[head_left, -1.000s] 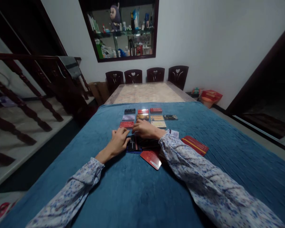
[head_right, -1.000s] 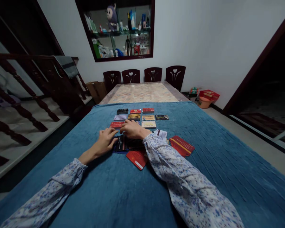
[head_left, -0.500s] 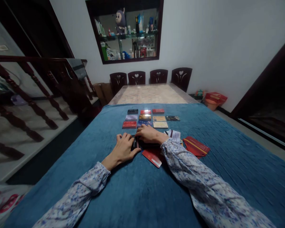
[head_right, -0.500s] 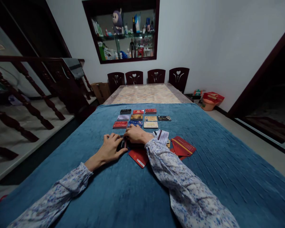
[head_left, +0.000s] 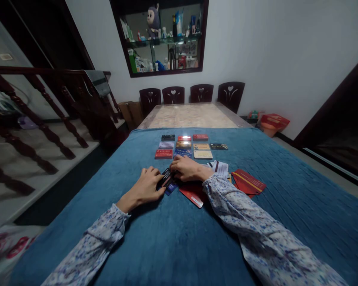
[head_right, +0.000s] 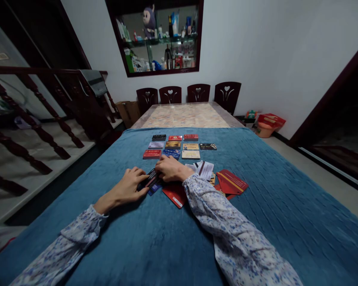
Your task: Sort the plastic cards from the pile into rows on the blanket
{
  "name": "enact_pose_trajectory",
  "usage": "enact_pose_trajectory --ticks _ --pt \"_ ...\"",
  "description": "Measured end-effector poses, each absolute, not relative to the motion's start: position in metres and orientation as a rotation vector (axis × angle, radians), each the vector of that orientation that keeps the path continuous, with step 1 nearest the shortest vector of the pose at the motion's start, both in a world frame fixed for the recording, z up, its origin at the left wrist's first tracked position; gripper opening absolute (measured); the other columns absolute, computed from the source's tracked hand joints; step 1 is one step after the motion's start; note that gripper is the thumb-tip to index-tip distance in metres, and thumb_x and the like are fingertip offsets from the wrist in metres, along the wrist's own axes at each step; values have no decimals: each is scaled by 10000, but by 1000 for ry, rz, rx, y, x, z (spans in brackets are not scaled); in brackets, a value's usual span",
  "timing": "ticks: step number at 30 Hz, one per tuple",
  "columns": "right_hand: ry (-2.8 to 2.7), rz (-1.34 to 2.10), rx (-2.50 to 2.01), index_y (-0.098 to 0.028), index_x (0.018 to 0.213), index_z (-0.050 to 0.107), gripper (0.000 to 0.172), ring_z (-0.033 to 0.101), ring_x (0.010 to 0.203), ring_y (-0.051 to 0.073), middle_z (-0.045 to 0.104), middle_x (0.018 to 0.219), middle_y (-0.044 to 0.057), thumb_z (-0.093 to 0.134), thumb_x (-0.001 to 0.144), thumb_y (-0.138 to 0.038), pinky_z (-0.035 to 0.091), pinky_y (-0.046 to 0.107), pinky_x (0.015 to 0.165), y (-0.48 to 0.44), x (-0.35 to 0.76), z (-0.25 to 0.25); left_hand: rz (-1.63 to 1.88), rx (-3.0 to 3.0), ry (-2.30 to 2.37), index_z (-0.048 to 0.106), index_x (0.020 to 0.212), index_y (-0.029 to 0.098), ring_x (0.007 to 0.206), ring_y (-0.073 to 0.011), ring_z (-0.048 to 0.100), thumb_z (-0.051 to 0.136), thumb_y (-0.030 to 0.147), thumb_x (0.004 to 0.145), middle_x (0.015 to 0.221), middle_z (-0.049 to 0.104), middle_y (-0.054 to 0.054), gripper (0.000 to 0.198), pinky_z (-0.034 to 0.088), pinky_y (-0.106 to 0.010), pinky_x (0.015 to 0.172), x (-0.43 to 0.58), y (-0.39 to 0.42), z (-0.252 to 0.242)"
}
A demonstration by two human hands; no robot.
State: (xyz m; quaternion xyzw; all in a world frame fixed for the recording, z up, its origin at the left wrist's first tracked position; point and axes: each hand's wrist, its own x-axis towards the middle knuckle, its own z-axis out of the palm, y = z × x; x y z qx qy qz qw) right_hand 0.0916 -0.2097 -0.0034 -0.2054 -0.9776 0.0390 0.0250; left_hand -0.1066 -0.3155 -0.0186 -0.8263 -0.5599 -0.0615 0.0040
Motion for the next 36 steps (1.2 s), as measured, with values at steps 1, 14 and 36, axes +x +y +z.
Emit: enact_pose_trajectory --ticks 1,14,36 --pt "-3023 115 -630 -193 1046 738 221 507 1151 287 719 1183 96 632 852 -190 401 393 871 -210 92 -4 -196 -2593 -1772 736 1034 191 1048 -295 540 572 354 894 1085 665 -121 271 405 -483 930 -108 -315 -18" --pt "-2957 98 -515 -198 1061 766 247 485 1100 280 716 1136 109 678 879 -339 379 381 836 -207 88 -18 -287 -2702 -1785 749 1035 189 1006 -264 625 583 236 838 1062 708 -104 262 454 -443 944 -123 -314 -15" --pt "-2689 -70 -396 -192 1019 759 268 587 941 195 744 929 78 492 1026 -212 407 316 797 -196 83 -31 -644 -2602 -1386 710 985 148 860 -211 613 496 132 914 904 706 -92 226 494 -370 826 -155 -298 -22"
